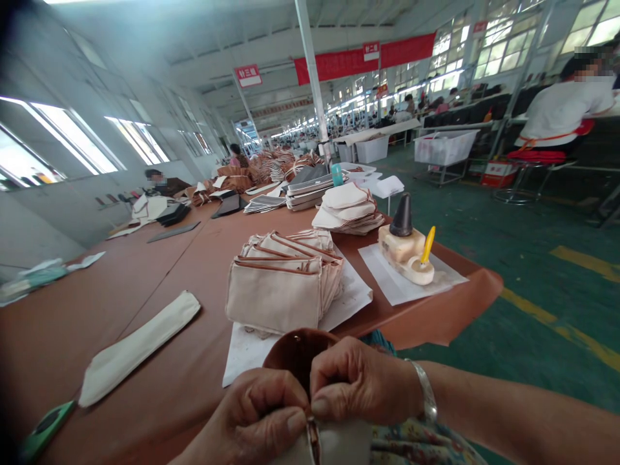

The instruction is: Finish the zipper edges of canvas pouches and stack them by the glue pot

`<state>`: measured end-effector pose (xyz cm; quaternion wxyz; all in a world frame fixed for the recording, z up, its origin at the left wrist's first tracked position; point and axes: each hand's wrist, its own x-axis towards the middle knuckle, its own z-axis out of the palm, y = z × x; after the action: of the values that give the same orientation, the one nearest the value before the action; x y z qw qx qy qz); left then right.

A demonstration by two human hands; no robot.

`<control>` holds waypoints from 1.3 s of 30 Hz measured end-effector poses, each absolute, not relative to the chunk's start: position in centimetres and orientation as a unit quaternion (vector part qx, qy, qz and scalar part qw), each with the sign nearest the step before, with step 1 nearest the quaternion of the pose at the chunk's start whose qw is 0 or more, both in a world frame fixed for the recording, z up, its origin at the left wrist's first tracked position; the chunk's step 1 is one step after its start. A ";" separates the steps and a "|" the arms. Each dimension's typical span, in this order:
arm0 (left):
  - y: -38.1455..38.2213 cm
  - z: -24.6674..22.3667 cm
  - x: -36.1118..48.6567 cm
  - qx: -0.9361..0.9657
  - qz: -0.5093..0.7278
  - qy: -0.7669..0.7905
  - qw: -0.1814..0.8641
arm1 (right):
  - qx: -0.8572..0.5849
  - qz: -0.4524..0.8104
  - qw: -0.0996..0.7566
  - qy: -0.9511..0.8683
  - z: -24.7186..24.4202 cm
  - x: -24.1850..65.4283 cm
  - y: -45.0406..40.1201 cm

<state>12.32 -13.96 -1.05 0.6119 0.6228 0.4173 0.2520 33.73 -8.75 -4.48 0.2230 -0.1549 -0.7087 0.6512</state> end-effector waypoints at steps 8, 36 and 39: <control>-13.4 -0.4 13.0 0.734 0.250 0.472 0.421 | -0.117 0.584 0.177 -0.783 -2.3 34.2 -6.7; -13.1 -3.3 12.4 0.655 0.355 0.502 0.439 | -0.244 0.661 0.199 -0.681 -6.1 34.1 -6.4; -13.1 -3.8 12.4 0.708 0.371 0.490 0.348 | -0.244 0.665 0.187 -0.680 -5.7 34.1 -6.5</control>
<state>12.35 -13.08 -3.76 0.3478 0.7080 0.4904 0.3706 34.14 -6.50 -5.74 0.1870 -0.2437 -0.6803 0.6654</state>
